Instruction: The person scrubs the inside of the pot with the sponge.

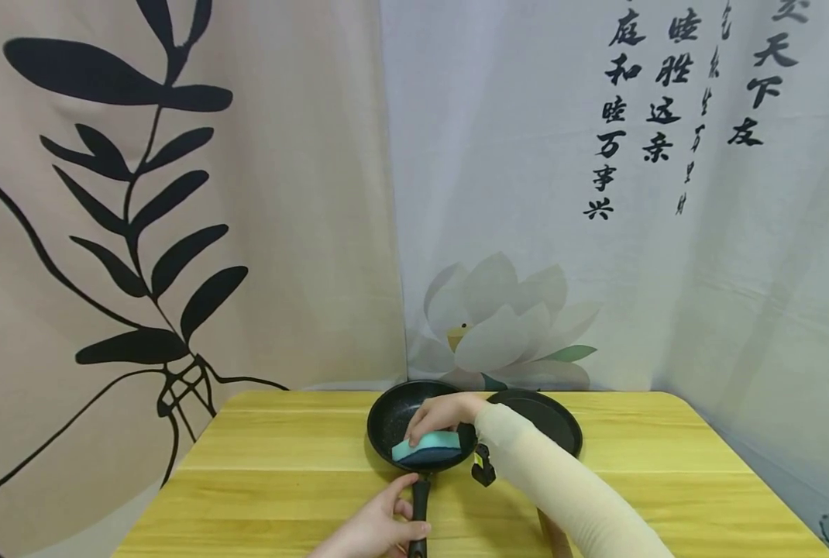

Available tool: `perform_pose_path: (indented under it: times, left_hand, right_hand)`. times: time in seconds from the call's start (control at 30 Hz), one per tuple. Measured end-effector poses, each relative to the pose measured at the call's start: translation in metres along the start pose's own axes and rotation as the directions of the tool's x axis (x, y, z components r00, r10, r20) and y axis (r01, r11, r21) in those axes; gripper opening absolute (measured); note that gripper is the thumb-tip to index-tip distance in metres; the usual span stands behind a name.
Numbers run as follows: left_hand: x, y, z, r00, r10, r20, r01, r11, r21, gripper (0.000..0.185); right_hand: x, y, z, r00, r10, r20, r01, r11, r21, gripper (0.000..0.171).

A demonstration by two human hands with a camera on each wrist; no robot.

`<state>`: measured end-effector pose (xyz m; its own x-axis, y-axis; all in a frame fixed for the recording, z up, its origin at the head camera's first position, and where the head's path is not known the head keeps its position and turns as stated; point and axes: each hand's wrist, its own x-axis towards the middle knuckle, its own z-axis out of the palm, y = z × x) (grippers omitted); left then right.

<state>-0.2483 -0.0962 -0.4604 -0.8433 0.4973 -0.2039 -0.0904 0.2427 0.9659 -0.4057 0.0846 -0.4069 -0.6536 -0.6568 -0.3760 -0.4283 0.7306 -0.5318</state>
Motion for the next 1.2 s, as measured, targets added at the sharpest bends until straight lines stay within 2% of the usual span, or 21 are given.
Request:
perform_pose_path:
  times: [0.17, 0.33, 0.53, 0.63, 0.77, 0.83, 0.9, 0.97, 1.07, 1.2]
  left_hand:
    - [0.001, -0.001, -0.001, 1.0, -0.012, 0.0, 0.012, 1.0, 0.005, 0.072]
    - [0.001, -0.001, -0.003, 1.0, -0.01, -0.001, 0.01, 1.0, 0.009, 0.071]
    - [0.003, -0.004, -0.007, 0.999, -0.027, 0.029, 0.027, 1.0, -0.001, 0.076]
    - [0.014, -0.018, -0.012, 0.998, -0.029, 0.052, 0.028, 1.0, 0.009, 0.08]
    - [0.035, -0.052, -0.02, 0.997, 0.006, 0.075, -0.005, 1.0, -0.004, 0.086]
    - [0.04, -0.059, -0.022, 0.997, 0.01, 0.075, -0.009, 1.0, -0.013, 0.088]
    - [0.038, -0.056, -0.02, 0.997, 0.013, 0.07, -0.012, 1.0, -0.015, 0.086]
    - [0.029, -0.042, -0.016, 0.998, 0.001, 0.06, 0.0, 1.0, -0.021, 0.084]
    - [0.013, -0.02, -0.008, 0.999, 0.016, 0.036, -0.016, 1.0, -0.003, 0.075]
    - [0.002, -0.006, -0.004, 0.999, 0.029, 0.015, -0.029, 1.0, -0.007, 0.07]
  right_hand:
    - [0.007, -0.004, 0.004, 0.999, -0.024, -0.039, 0.026, 0.999, 0.042, 0.033]
    - [0.011, -0.009, 0.008, 0.994, -0.008, -0.109, 0.019, 0.995, 0.099, 0.035]
    - [0.018, -0.014, 0.015, 0.985, -0.012, -0.174, 0.047, 0.979, 0.198, 0.035]
    - [0.024, -0.015, 0.02, 0.978, -0.008, -0.207, 0.052, 0.977, 0.205, 0.039]
    - [0.03, -0.016, 0.025, 0.965, 0.005, -0.261, 0.048, 0.979, 0.197, 0.043]
    - [0.032, -0.016, 0.027, 0.959, 0.009, -0.282, 0.048, 0.98, 0.194, 0.043]
    - [0.035, -0.016, 0.028, 0.954, 0.013, -0.299, 0.049, 0.979, 0.198, 0.044]
    - [0.037, -0.015, 0.029, 0.949, 0.006, -0.317, 0.055, 0.982, 0.181, 0.044]
    - [0.041, -0.014, 0.029, 0.936, -0.008, -0.351, 0.06, 0.989, 0.138, 0.046]
    - [0.048, -0.013, 0.029, 0.917, -0.009, -0.399, 0.046, 0.995, 0.084, 0.046]
